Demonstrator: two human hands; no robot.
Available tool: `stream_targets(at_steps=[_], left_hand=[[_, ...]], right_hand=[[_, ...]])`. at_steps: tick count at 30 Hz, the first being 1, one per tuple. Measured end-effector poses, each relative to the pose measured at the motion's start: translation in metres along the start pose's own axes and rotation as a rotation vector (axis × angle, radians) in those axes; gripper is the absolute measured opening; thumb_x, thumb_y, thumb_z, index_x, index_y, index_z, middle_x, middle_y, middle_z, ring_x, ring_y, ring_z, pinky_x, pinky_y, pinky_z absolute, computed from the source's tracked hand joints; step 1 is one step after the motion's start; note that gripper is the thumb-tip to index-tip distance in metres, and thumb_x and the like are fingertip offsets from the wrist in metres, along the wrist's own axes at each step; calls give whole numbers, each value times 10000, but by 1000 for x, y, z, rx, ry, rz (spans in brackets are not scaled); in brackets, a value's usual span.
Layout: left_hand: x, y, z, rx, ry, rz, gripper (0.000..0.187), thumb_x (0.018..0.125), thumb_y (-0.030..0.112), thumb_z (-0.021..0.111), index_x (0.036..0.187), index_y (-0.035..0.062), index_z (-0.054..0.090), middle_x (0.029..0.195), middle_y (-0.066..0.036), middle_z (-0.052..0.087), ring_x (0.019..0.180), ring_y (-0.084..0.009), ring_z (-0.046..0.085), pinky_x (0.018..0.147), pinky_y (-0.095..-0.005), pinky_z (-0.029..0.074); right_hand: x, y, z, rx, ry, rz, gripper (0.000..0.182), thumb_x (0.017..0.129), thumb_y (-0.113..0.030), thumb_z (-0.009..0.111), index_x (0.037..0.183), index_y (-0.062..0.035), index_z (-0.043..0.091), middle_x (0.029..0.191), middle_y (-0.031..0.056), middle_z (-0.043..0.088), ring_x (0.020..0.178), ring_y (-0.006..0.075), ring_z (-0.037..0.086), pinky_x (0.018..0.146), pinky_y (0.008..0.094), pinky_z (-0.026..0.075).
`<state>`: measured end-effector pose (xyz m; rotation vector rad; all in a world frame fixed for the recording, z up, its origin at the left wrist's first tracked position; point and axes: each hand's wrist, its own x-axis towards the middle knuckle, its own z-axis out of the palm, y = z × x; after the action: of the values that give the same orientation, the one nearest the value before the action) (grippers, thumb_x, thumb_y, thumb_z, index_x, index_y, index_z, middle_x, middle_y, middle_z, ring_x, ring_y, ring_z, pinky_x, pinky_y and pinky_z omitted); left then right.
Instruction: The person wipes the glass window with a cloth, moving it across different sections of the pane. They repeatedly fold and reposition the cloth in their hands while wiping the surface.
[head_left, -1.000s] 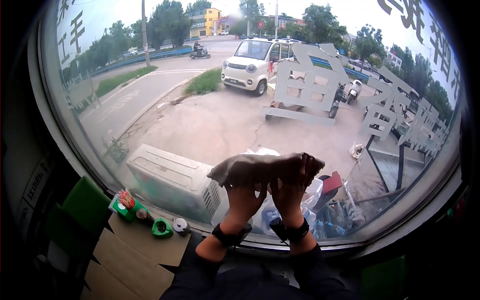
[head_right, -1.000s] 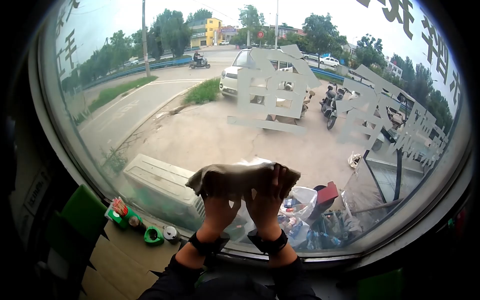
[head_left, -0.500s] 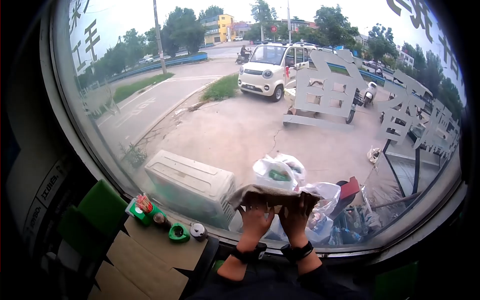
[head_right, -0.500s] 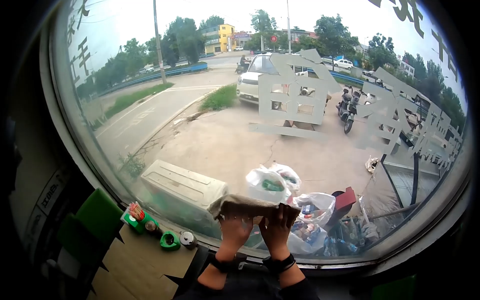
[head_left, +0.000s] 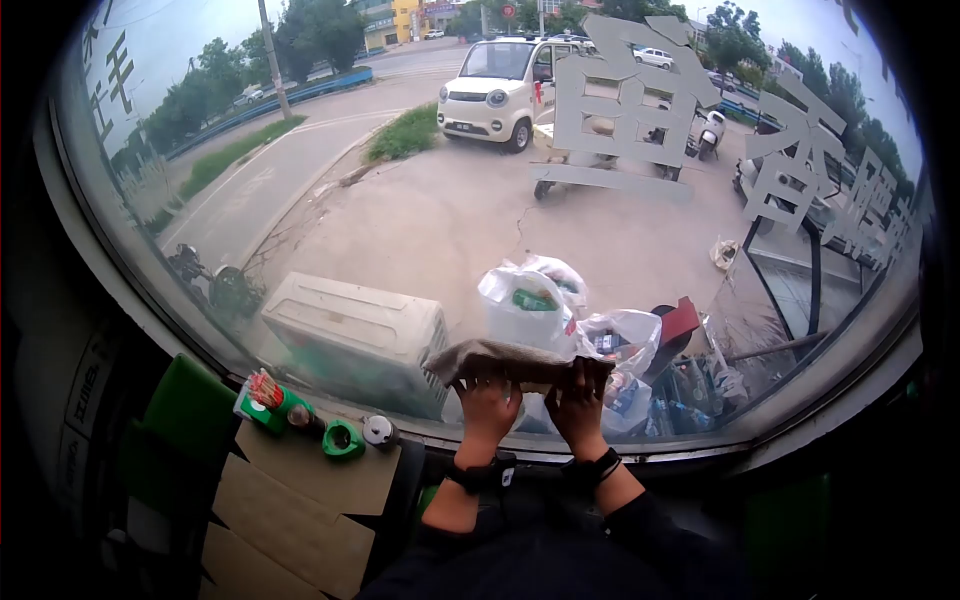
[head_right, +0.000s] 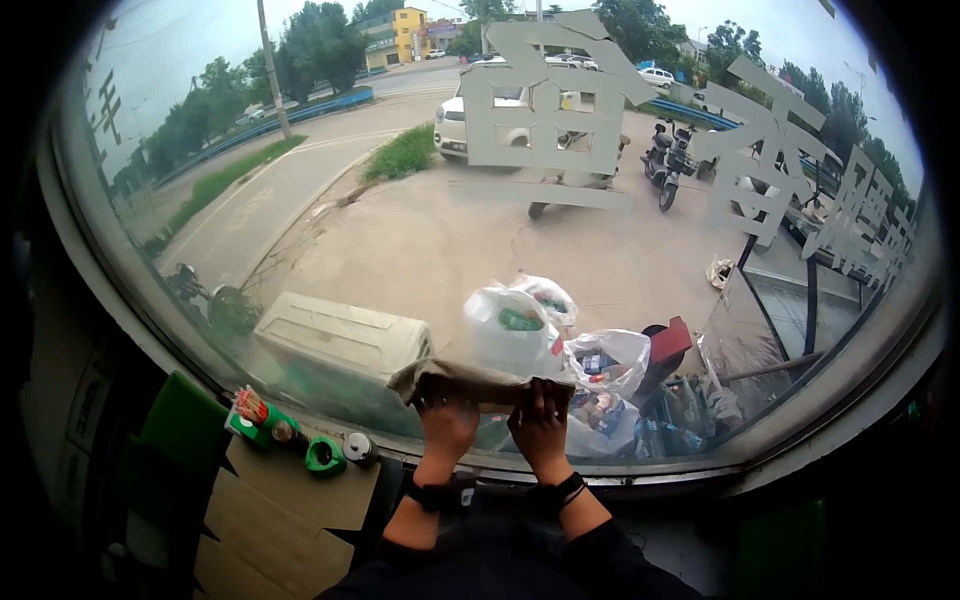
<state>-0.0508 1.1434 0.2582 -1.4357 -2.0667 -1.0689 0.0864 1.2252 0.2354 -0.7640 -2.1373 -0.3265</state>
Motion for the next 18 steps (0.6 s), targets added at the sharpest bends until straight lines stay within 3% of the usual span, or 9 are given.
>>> stream_targets(at_steps=[7, 9, 11, 12, 15, 18], left_hand=[[-20, -11, 12, -18, -48, -30, 400, 721, 307, 546, 1039, 65, 563, 1086, -198, 505, 1035, -423, 429, 878, -615, 239], [-9, -13, 5, -39, -35, -15, 405, 724, 306, 544, 1051, 66, 555, 1104, -199, 492, 1066, -422, 404, 888, -613, 224], [13, -9, -13, -11, 14, 12, 390, 760, 288, 517, 1079, 62, 530, 1148, -199, 458, 1139, -419, 336, 907, -612, 187], [31, -2, -31, -14, 2, 11, 442, 773, 284, 519, 1139, 38, 488, 1220, -235, 392, 1181, -430, 290, 951, -569, 173], [77, 9, -60, -33, 25, 56, 527, 809, 297, 499, 1238, 8, 397, 1302, -274, 305, 1228, -438, 231, 1005, -510, 156], [88, 17, -59, 5, 113, 124, 524, 817, 309, 492, 1233, 5, 399, 1310, -275, 279, 1237, -443, 200, 991, -550, 143]], right_hand=[[-17, -2, 13, 9, -4, 38, 534, 691, -223, 618, 1135, 37, 473, 1286, 172, 316, 1214, 368, 288, 1016, 525, 209], [4, -6, -2, 75, 6, 28, 534, 680, -226, 630, 1145, -4, 491, 1289, 171, 315, 1208, 366, 302, 1017, 518, 211], [39, -12, -19, 85, 83, 8, 377, 670, -200, 631, 1020, -69, 579, 1267, 137, 371, 1209, 312, 326, 995, 538, 251], [58, -16, -28, 86, 103, 24, 339, 672, -205, 634, 993, -100, 597, 1269, 133, 373, 1202, 310, 339, 993, 536, 251], [111, -23, -50, 94, 212, -6, 506, 648, -197, 656, 1113, -56, 514, 1268, 123, 373, 1203, 302, 340, 1003, 529, 233], [130, -31, -58, 120, 302, 16, 524, 666, -216, 653, 1143, -72, 491, 1264, 119, 376, 1202, 299, 341, 1006, 527, 227]])
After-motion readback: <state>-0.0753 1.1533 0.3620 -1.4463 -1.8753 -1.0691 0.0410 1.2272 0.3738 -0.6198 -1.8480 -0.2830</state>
